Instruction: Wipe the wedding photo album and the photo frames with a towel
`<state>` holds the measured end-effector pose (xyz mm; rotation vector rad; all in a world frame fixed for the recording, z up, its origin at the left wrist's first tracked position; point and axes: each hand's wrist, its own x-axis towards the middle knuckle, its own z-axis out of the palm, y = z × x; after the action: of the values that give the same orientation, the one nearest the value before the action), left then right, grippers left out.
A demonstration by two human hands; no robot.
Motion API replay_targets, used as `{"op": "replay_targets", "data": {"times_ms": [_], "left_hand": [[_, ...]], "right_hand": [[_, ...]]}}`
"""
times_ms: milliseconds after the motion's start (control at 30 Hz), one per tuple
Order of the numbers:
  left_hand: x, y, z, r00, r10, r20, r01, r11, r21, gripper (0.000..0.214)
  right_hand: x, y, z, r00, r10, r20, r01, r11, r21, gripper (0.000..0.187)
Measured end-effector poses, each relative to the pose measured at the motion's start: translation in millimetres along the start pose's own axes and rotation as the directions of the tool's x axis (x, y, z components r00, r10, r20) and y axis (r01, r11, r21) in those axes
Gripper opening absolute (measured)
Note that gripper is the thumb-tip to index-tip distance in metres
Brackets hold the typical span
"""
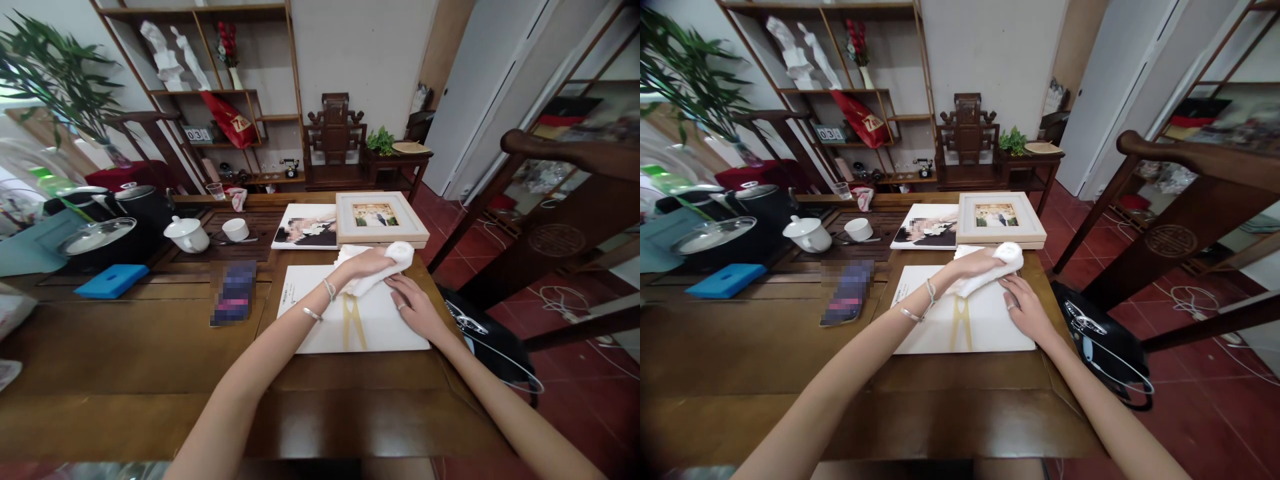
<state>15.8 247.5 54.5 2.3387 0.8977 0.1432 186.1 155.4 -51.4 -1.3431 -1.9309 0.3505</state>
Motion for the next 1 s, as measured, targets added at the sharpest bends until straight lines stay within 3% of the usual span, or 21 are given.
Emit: {"op": "replay_targets", "data": {"times_ms": [167, 333, 400, 500, 600, 667, 800, 900, 1000], "left_hand": [[2.1, 4.3, -3.9, 0.996, -0.082, 0.025, 0.079, 0.991, 0.106, 0.043], [-31.4, 14.0, -4.6, 0.981, -0.196, -0.01, 0.19, 0.934, 0.302, 0.041], [-54.0, 26.4, 11.7, 0.975, -0.216, -0.046, 0.216, 0.895, 0.389, 0.037], [-95.1, 46.5, 55.0, 0.98, -0.183, -0.085, 0.2, 0.846, 0.493, 0.041], [-128.7, 54.9, 95.0, 0.987, 0.025, -0.161, 0.088, 0.754, 0.651, 0.055], [-135.8, 49.7, 105.1, 0.98, 0.074, -0.185, 0.077, 0.713, 0.697, 0.064], [-110.5, 17.2, 85.2, 0.987, 0.004, -0.161, 0.1, 0.765, 0.636, 0.084], [-82.5, -9.8, 60.5, 0.987, -0.009, -0.159, 0.104, 0.79, 0.605, 0.083], [-72.2, -18.9, 48.0, 0.99, 0.002, -0.14, 0.088, 0.771, 0.631, 0.078]], "right_hand": [[0.2, -2.6, -1.4, 1.0, -0.005, 0.004, 0.005, 1.0, 0.0, 0.036], [-0.9, -0.6, -0.6, 1.0, 0.0, 0.011, 0.0, 1.0, 0.001, 0.036], [-1.1, 0.9, 0.0, 1.0, -0.003, 0.013, 0.003, 1.0, 0.011, 0.036], [-1.1, 1.7, 0.4, 1.0, 0.014, 0.007, -0.014, 1.0, 0.016, 0.036], [-0.8, 0.9, 0.2, 1.0, 0.028, 0.002, -0.028, 1.0, 0.015, 0.035], [-0.5, 0.6, 0.0, 1.0, 0.026, 0.005, -0.026, 1.0, 0.012, 0.035], [-0.1, 1.3, -0.1, 1.0, 0.024, 0.005, -0.024, 1.0, -0.009, 0.035], [0.0, 1.3, -0.5, 1.0, 0.003, 0.009, -0.003, 1.0, -0.005, 0.036], [0.2, 0.3, -1.1, 1.0, 0.003, 0.008, -0.003, 1.0, -0.004, 0.036]]}}
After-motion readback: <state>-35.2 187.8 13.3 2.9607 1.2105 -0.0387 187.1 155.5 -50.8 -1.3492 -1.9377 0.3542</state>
